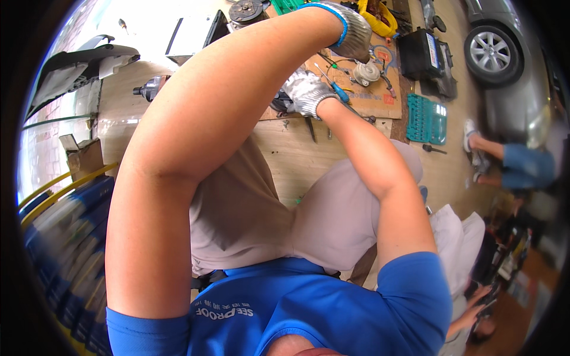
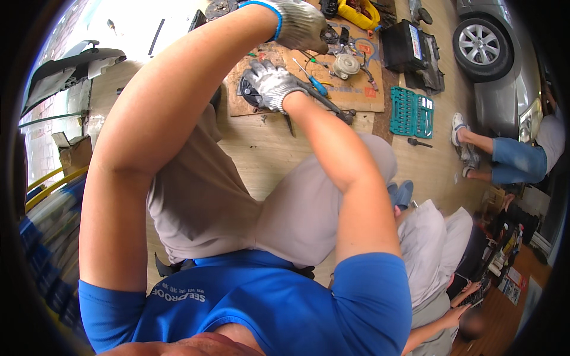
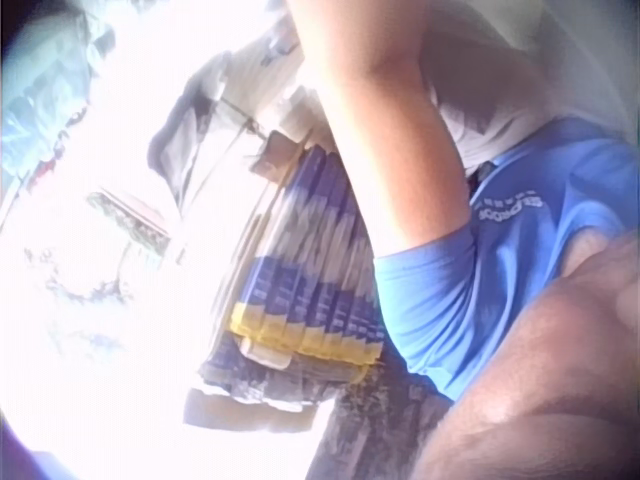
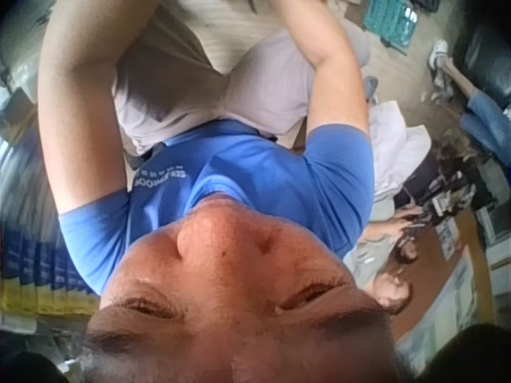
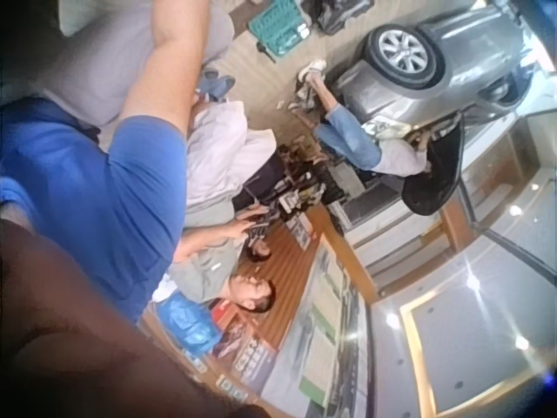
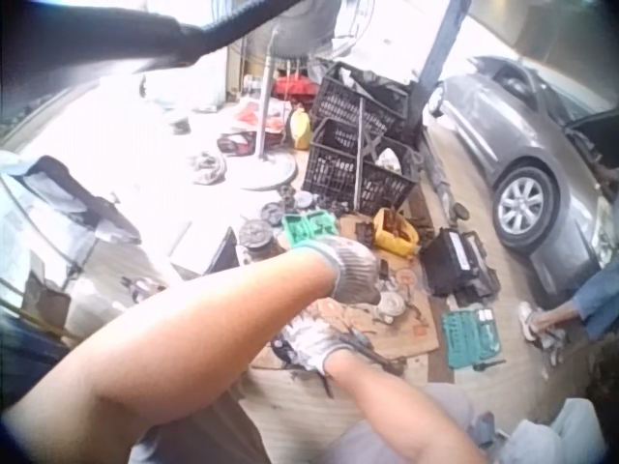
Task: The person sits on a low stool and works on a car brake assembly, using a cordless impact wrench to tighten bolts on the hub. They also handle a brake disc and various small parts on a cardboard sheet on the floor.
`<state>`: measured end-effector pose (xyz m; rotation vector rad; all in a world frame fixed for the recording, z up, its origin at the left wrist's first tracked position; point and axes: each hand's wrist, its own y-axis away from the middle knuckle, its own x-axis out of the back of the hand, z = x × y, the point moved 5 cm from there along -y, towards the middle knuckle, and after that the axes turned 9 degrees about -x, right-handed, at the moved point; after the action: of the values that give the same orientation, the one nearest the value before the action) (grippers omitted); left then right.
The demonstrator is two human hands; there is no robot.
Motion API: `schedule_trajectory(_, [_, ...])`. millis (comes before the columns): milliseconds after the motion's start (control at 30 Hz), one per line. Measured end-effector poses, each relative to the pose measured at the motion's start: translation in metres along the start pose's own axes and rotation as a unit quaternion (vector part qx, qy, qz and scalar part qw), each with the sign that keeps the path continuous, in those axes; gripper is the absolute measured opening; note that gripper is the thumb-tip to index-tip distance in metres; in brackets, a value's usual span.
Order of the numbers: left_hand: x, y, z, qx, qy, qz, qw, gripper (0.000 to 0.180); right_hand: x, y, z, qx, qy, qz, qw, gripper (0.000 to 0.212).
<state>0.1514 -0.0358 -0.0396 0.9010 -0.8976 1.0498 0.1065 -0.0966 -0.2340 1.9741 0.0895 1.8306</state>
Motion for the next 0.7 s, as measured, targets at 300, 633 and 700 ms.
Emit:
schedule_trajectory(300, [-0.008,0.000,-0.001,0.053,-0.030,-0.015,0.998,0.047,-0.007,-0.037,-0.013,-0.062,-0.034,-0.016,0.997,0.082])
schedule_trajectory(633, [0.000,0.001,0.005,0.015,-0.009,-0.012,1.000,0.046,-0.015,-0.002,0.030,-0.204,-0.128,-0.125,0.963,0.093])
schedule_trajectory(700, [0.002,0.004,0.004,0.010,0.008,-0.019,1.000,0.045,-0.009,0.015,0.022,-0.215,-0.127,-0.155,0.956,0.090])
